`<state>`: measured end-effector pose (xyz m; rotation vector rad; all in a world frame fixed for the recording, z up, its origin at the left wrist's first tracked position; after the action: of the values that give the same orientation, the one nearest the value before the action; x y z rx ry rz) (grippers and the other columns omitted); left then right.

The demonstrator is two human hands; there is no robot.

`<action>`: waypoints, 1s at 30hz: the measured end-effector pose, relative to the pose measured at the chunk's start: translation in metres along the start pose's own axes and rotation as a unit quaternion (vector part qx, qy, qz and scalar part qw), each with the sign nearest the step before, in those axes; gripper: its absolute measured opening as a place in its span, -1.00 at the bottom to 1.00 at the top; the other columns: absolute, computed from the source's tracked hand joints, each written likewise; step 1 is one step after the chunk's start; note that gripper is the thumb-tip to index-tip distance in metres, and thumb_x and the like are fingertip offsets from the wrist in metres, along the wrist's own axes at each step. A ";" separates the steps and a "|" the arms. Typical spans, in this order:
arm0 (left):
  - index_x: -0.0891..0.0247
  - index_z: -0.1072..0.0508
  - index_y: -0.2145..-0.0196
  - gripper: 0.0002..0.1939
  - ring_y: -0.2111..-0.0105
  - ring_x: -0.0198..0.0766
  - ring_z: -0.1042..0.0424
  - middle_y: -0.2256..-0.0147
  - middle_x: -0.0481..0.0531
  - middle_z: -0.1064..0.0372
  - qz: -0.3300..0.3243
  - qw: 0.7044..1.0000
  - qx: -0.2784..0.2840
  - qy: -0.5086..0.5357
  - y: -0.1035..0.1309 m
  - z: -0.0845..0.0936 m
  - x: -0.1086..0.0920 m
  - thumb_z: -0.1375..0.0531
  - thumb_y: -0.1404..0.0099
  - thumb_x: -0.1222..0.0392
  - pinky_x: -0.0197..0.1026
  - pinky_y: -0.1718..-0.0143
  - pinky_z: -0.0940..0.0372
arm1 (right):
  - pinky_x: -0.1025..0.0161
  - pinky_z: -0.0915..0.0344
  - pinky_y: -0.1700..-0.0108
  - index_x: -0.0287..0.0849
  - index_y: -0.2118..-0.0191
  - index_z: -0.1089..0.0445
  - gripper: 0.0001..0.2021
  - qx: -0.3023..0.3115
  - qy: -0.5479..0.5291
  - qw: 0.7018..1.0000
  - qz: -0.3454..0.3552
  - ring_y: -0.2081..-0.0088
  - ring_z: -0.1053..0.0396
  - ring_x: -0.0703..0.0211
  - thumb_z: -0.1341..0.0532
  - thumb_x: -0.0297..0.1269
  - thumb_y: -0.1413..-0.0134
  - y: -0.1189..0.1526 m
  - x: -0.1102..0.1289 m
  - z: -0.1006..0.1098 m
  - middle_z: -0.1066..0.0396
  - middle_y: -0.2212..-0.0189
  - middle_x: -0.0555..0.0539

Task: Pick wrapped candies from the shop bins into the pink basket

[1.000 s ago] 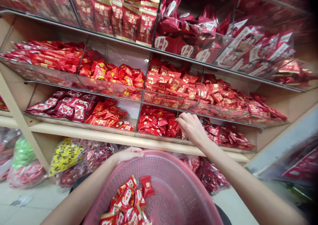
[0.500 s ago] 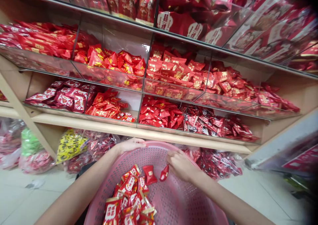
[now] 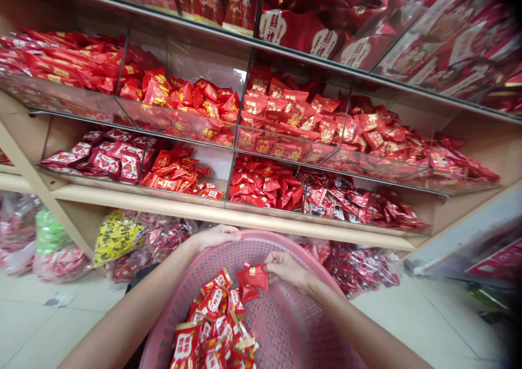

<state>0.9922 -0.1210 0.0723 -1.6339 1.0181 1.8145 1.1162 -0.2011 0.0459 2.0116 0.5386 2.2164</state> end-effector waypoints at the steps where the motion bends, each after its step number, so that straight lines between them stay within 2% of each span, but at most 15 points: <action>1: 0.32 -0.46 0.30 -0.63 0.33 -0.29 -0.34 0.32 0.01 -0.42 0.005 1.000 -0.003 0.003 0.000 0.000 0.001 -0.24 -0.01 -0.02 -0.27 0.21 -0.16 | 0.33 -0.23 0.45 -0.19 0.53 -0.21 -0.88 -0.007 -0.011 1.000 -0.007 0.58 -0.28 0.34 -0.19 -0.32 0.29 -0.002 -0.003 -0.003 -0.32 0.63 0.09; 7: 0.32 -0.46 0.31 -0.60 0.36 -0.30 -0.33 0.33 0.01 -0.42 0.005 1.000 -0.001 0.011 -0.001 -0.001 0.001 -0.25 0.01 -0.04 -0.29 0.23 -0.16 | 0.33 -0.25 0.47 -0.17 0.51 -0.20 -0.93 -0.061 -0.031 0.997 -0.033 0.59 -0.30 0.33 -0.14 -0.36 0.23 -0.019 -0.015 -0.015 -0.32 0.63 0.09; 11: 0.33 -0.46 0.31 -0.61 0.37 -0.31 -0.31 0.35 0.00 -0.41 -0.005 1.000 0.001 -0.001 -0.002 0.001 0.001 -0.24 -0.01 -0.05 -0.30 0.25 -0.15 | 0.28 -0.25 0.47 -0.15 0.51 -0.21 -0.95 -0.081 -0.008 0.996 -0.031 0.57 -0.31 0.26 -0.14 -0.35 0.19 -0.031 -0.027 -0.016 -0.30 0.63 0.08; 14: 0.33 -0.46 0.30 -0.61 0.38 -0.31 -0.31 0.36 -0.01 -0.40 -0.011 1.000 0.005 -0.002 -0.002 0.001 0.001 -0.23 -0.02 -0.05 -0.30 0.26 -0.14 | 0.23 -0.25 0.47 -0.10 0.52 -0.23 -0.96 -0.105 0.070 0.992 0.023 0.51 -0.33 0.17 -0.13 -0.33 0.15 -0.037 -0.027 -0.013 -0.33 0.60 0.02; 17: 0.33 -0.45 0.29 -0.61 0.37 -0.32 -0.31 0.35 0.00 -0.40 -0.010 1.000 0.009 0.002 -0.002 0.000 0.002 -0.23 -0.03 -0.04 -0.30 0.25 -0.15 | 0.18 -0.26 0.43 -0.08 0.55 -0.23 -0.94 -0.131 0.160 0.975 0.079 0.46 -0.35 0.09 -0.12 -0.36 0.15 -0.039 -0.021 -0.009 -0.35 0.58 -0.02; 21: 0.34 -0.44 0.29 -0.61 0.38 -0.31 -0.32 0.34 0.01 -0.40 -0.002 1.000 0.014 0.016 -0.002 0.000 0.006 -0.23 -0.03 -0.04 -0.28 0.25 -0.17 | 0.17 -0.27 0.36 -0.07 0.48 -0.27 -0.96 -0.132 0.243 0.956 0.100 0.42 -0.37 0.08 -0.11 -0.34 0.07 -0.036 -0.015 -0.007 -0.40 0.51 -0.05; 25: 0.33 -0.44 0.27 -0.61 0.38 -0.30 -0.32 0.32 0.02 -0.41 -0.005 1.000 0.009 0.016 -0.004 0.002 0.008 -0.23 -0.03 -0.03 -0.28 0.26 -0.16 | 0.18 -0.26 0.26 -0.13 0.33 -0.32 -0.88 -0.146 0.338 0.921 0.126 0.29 -0.38 0.06 -0.07 -0.29 -0.02 -0.019 0.008 -0.001 -0.43 0.35 -0.12; 27: 0.34 -0.45 0.29 -0.61 0.39 -0.31 -0.31 0.34 0.01 -0.40 -0.012 1.000 0.008 0.007 -0.004 0.002 0.007 -0.23 -0.02 -0.03 -0.29 0.26 -0.16 | 0.21 -0.25 0.25 -0.15 0.31 -0.33 -0.85 -0.146 0.372 0.903 0.161 0.27 -0.37 0.08 -0.04 -0.28 -0.07 -0.006 0.032 -0.001 -0.43 0.32 -0.12; 30: 0.33 -0.45 0.31 -0.61 0.41 -0.33 -0.30 0.37 0.00 -0.40 -0.012 1.000 0.008 0.011 -0.003 -0.001 0.003 -0.25 0.00 -0.04 -0.30 0.28 -0.15 | 0.26 -0.22 0.31 -0.15 0.32 -0.34 -0.79 -0.153 0.408 0.874 0.214 0.35 -0.37 0.14 0.01 -0.25 -0.12 0.015 0.079 -0.002 -0.43 0.39 -0.08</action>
<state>0.9946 -0.1205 0.0683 -1.6524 1.0161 1.7723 1.1069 -0.1917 0.1253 1.0307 -0.2592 3.1320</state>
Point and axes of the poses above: each hand's wrist, its own y-axis away from the middle knuckle, its own z-axis out of the back of the hand, x = y × z, the point moved 10 cm from there along -y, towards the middle knuckle
